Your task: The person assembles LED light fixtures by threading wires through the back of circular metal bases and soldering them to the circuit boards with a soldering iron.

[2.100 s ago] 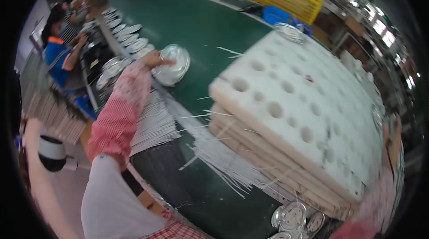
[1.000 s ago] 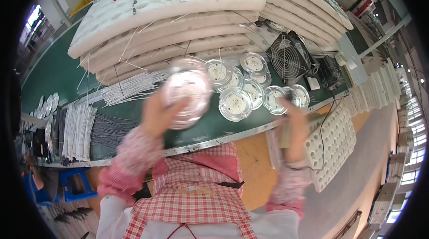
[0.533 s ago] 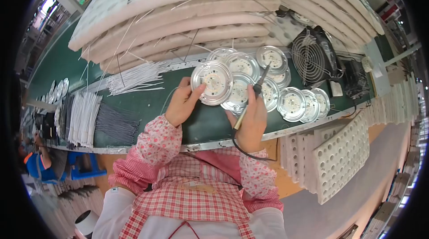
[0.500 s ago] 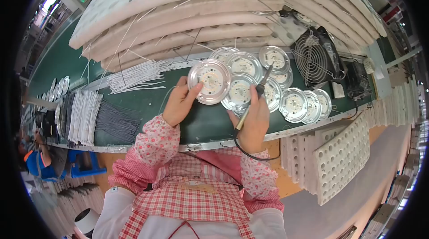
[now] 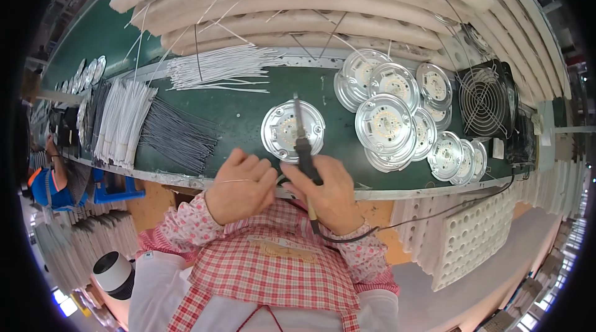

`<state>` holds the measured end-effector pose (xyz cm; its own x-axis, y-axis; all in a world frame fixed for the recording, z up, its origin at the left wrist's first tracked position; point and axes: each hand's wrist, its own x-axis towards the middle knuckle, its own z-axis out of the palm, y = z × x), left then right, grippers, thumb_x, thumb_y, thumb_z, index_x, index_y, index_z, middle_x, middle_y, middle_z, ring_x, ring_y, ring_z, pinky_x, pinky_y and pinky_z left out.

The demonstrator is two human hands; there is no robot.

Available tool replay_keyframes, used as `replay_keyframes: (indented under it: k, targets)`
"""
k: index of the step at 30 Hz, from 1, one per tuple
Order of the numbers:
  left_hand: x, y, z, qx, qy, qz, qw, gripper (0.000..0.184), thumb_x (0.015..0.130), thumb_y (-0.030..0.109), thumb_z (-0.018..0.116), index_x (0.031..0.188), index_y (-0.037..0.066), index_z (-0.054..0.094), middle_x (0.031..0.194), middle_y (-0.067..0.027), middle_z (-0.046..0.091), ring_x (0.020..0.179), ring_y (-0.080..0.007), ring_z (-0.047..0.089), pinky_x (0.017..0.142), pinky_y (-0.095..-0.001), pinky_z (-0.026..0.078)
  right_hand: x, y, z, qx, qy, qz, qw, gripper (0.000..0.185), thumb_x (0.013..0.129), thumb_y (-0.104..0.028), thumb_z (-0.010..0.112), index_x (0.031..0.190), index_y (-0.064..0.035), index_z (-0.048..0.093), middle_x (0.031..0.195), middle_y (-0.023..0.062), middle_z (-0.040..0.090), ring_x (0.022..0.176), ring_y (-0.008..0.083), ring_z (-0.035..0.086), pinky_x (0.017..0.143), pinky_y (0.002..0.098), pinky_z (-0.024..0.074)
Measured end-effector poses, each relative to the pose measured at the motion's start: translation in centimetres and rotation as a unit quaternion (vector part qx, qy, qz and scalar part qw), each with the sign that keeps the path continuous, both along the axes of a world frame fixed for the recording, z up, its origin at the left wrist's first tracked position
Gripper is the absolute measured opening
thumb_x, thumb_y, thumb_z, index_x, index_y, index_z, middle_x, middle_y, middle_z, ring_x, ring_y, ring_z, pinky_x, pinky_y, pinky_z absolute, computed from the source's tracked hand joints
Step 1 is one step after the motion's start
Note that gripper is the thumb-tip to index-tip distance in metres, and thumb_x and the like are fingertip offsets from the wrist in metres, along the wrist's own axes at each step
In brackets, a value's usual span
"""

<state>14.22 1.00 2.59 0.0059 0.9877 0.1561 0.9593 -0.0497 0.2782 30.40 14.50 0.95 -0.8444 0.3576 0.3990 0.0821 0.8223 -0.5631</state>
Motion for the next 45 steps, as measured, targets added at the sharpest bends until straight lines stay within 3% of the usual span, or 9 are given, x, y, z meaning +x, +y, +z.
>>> replay_keyframes:
  k: [6, 9, 11, 16, 22, 25, 28, 33, 45]
  targets:
    - [-4.1, -3.4, -0.3, 0.000, -0.068, -0.059, 0.996, 0.019, 0.083, 0.022, 0.068, 0.075, 0.011, 0.054, 0.071, -0.0052, 0.054, 0.073, -0.0215, 0.056, 0.074, -0.0370, 0.040, 0.8, -0.3, -2.8, -0.134, -0.091, -0.009, 0.987, 0.029, 0.070, -0.013, 0.084, 0.095, -0.0134, 0.068, 0.096, 0.0113, 0.059, 0.086, 0.0319, 0.060, 0.069, 0.0420, 0.0492]
    - [-8.0, -5.4, -0.2, -0.018, -0.315, 0.270, 0.910, 0.031, 0.098, 0.025, 0.050, 0.074, 0.005, 0.052, 0.071, -0.0099, 0.053, 0.073, -0.0284, 0.053, 0.076, -0.0390, 0.039, -0.4, 2.1, -1.8, -0.069, -0.072, -0.022, 0.995, 0.041, 0.069, -0.014, 0.085, 0.105, -0.0125, 0.065, 0.107, 0.0141, 0.059, 0.099, 0.0353, 0.059, 0.080, 0.0439, 0.0495]
    - [-10.1, -3.6, -0.1, 0.133, -0.084, 0.225, 0.962, 0.007, 0.091, 0.009, 0.063, 0.086, 0.004, 0.060, 0.083, -0.0093, 0.058, 0.082, -0.0317, 0.055, 0.078, -0.0385, 0.041, -2.3, 3.6, -0.2, -0.024, -0.068, 0.012, 0.997, 0.054, 0.068, -0.015, 0.087, 0.115, -0.0123, 0.061, 0.118, 0.0170, 0.058, 0.112, 0.0388, 0.055, 0.091, 0.0462, 0.0474]
    - [-12.7, -3.8, -1.2, 0.003, -0.130, 0.156, 0.979, 0.014, 0.079, 0.003, 0.073, 0.090, 0.004, 0.063, 0.089, -0.0079, 0.061, 0.087, -0.0308, 0.057, 0.080, -0.0390, 0.041, -5.5, 5.5, 1.6, -0.038, -0.155, 0.120, 0.980, 0.084, 0.064, -0.019, 0.090, 0.136, -0.0132, 0.046, 0.140, 0.0222, 0.047, 0.138, 0.0449, 0.038, 0.113, 0.0531, 0.0332]
    - [-12.6, -2.9, -0.8, 0.081, -0.270, 0.179, 0.943, 0.011, 0.083, 0.001, 0.073, 0.093, 0.002, 0.068, 0.088, -0.0057, 0.068, 0.083, -0.0195, 0.064, 0.078, -0.0304, 0.046, -5.1, 4.5, 1.9, -0.032, -0.165, 0.104, 0.980, 0.086, 0.062, -0.019, 0.091, 0.136, -0.0112, 0.047, 0.139, 0.0225, 0.048, 0.136, 0.0448, 0.040, 0.112, 0.0507, 0.0346]
    - [-9.3, -1.9, 0.3, 0.081, -0.401, 0.216, 0.887, 0.009, 0.088, 0.000, 0.070, 0.097, 0.001, 0.069, 0.084, -0.0038, 0.069, 0.075, -0.0084, 0.063, 0.068, -0.0231, 0.048, -4.2, 3.8, 1.1, -0.155, -0.061, 0.087, 0.982, 0.087, 0.068, -0.023, 0.091, 0.139, -0.0097, 0.043, 0.141, 0.0203, 0.048, 0.136, 0.0388, 0.044, 0.111, 0.0461, 0.0368]
    - [-5.6, -0.2, 0.9, 0.095, -0.419, 0.174, 0.886, 0.010, 0.087, 0.002, 0.072, 0.096, 0.002, 0.070, 0.083, -0.0025, 0.068, 0.075, -0.0089, 0.061, 0.066, -0.0232, 0.046, -3.7, 2.3, -0.8, -0.425, 0.068, 0.112, 0.895, 0.090, 0.073, -0.028, 0.090, 0.142, -0.0071, 0.036, 0.142, 0.0176, 0.048, 0.133, 0.0299, 0.047, 0.109, 0.0414, 0.0394]
    - [-2.7, 1.5, 0.9, 0.104, -0.507, 0.160, 0.840, 0.012, 0.086, 0.003, 0.073, 0.098, 0.004, 0.072, 0.088, -0.0017, 0.068, 0.070, -0.0090, 0.055, 0.063, -0.0236, 0.043, -3.7, 0.6, -0.2, -0.619, 0.087, 0.061, 0.778, 0.113, 0.069, -0.071, 0.079, 0.145, -0.0036, 0.029, 0.139, 0.0137, 0.047, 0.129, 0.0234, 0.051, 0.111, 0.0390, 0.0402]
    - [-2.6, 1.8, 0.5, 0.129, -0.408, 0.173, 0.887, 0.018, 0.082, -0.001, 0.074, 0.099, 0.005, 0.074, 0.081, -0.0045, 0.064, 0.068, -0.0123, 0.055, 0.062, -0.0247, 0.042, -3.9, 0.6, -1.0, -0.617, 0.096, 0.089, 0.776, 0.101, 0.072, -0.044, 0.090, 0.145, -0.0041, 0.031, 0.151, 0.0152, 0.039, 0.136, 0.0250, 0.044, 0.114, 0.0418, 0.0370]
